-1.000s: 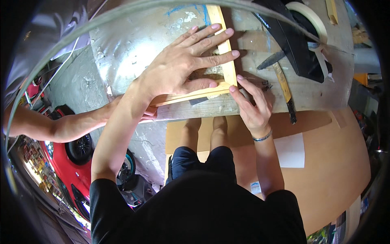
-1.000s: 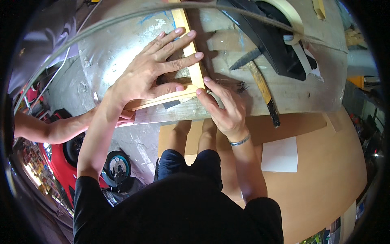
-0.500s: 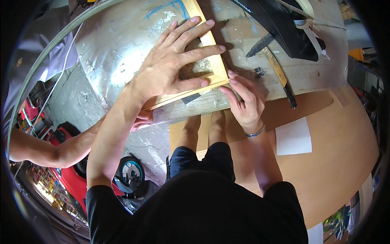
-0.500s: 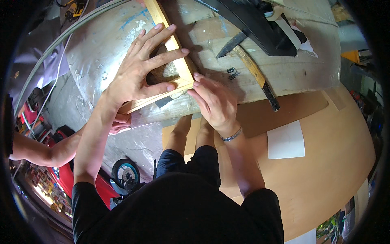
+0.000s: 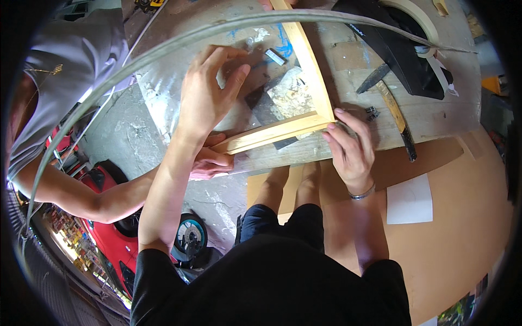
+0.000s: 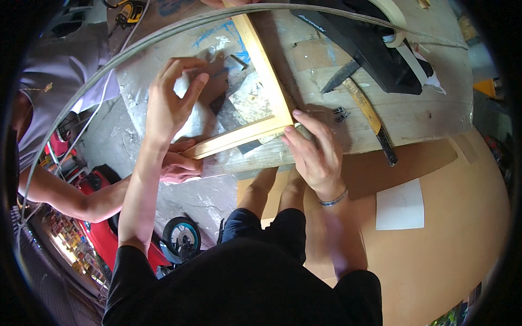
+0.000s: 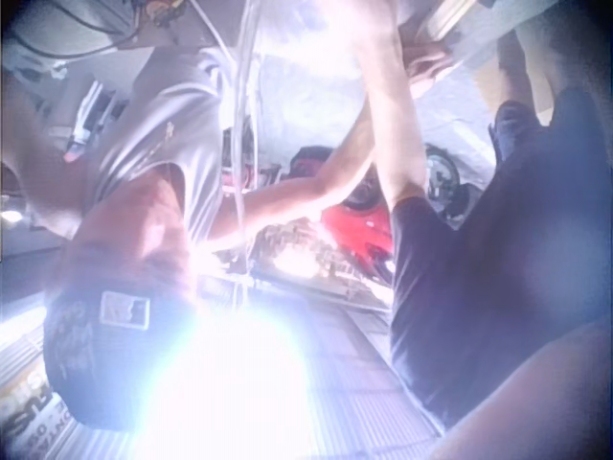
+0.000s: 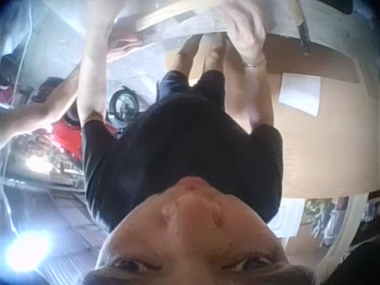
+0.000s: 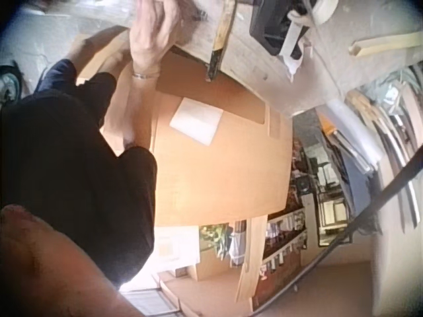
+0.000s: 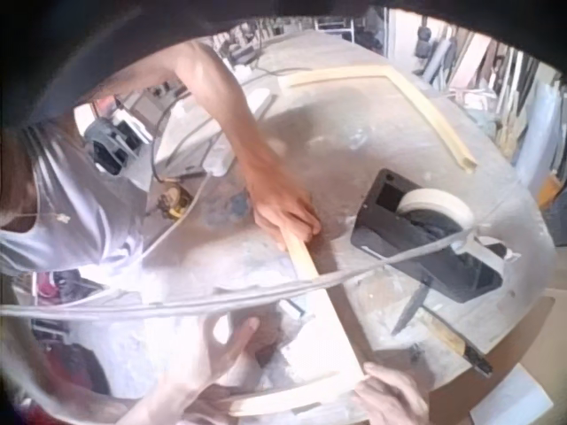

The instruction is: The person assembles a rectangular wooden frame by nailing four pieces together. They use a hammer to drive nails into the corners while another person holds the frame steady. The person repeatedly positions nails and strikes them until the frame is fully assembled.

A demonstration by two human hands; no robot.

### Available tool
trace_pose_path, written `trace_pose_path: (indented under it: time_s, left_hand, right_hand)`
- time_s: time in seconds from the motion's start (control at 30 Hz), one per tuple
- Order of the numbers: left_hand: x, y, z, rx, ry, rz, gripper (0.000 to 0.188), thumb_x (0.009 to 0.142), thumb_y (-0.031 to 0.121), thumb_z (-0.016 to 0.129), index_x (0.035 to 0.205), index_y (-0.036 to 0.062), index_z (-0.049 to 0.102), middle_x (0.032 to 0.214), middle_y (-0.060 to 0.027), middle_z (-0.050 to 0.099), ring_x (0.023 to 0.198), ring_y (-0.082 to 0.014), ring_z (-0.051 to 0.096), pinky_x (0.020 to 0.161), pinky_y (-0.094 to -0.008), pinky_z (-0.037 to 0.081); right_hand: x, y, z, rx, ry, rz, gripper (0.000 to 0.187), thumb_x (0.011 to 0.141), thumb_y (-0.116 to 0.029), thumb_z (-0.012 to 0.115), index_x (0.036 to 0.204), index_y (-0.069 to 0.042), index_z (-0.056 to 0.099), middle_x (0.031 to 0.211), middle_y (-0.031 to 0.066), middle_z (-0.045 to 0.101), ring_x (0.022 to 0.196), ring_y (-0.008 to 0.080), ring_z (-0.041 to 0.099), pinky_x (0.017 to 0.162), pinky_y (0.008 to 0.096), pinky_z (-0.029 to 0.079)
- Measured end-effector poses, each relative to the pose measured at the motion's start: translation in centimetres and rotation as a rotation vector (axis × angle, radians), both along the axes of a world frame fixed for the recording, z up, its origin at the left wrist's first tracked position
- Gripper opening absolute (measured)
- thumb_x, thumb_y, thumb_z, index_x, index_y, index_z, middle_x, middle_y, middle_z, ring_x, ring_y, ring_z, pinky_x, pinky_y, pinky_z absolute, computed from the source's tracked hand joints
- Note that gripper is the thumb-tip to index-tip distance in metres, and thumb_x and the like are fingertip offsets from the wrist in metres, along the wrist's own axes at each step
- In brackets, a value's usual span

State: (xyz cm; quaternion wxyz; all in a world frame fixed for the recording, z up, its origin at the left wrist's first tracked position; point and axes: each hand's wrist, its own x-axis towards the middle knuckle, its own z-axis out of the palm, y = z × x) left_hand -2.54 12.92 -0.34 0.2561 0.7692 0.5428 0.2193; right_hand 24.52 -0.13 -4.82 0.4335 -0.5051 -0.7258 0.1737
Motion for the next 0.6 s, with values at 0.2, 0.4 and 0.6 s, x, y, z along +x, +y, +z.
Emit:
trace_pose_path:
  time_s: [0.2,0.4,0.6]
  left_hand:
    - [2.1,1.0,-0.2,0.215,0.22,-0.263,0.036,0.087,0.011,0.078,0.123,0.0146,0.074,0.12,-0.0074,0.069,0.11,-0.0307,0.065,0.094,-0.0402,0.054]
    - [1.8,3.6,-1.7,0.193,0.029,-0.418,0.016,0.091,0.01,0.075,0.106,0.0077,0.07,0.108,-0.0059,0.072,0.098,-0.0242,0.067,0.089,-0.039,0.054]
    - [4.1,-4.7,3.7,-0.943,-0.908,-0.049,0.019,0.104,0.011,0.066,0.116,-0.0028,0.064,0.104,-0.0119,0.074,0.082,-0.0141,0.069,0.078,-0.0294,0.058]
  right_hand:
    - [0.6,0.5,1.7,0.019,-0.028,-0.074,0.024,0.089,-0.001,0.078,0.113,-0.001,0.071,0.118,0.0184,0.069,0.103,0.0343,0.069,0.086,0.0427,0.057]
    - [0.9,1.3,3.3,0.002,0.05,-0.095,0.024,0.088,0.003,0.076,0.111,-0.001,0.072,0.108,0.0151,0.072,0.096,0.031,0.069,0.082,0.0391,0.056]
    - [0.8,1.2,7.2,-0.193,0.305,-0.024,0.031,0.086,0.003,0.078,0.116,0.001,0.072,0.108,0.0159,0.073,0.094,0.0314,0.069,0.081,0.038,0.055]
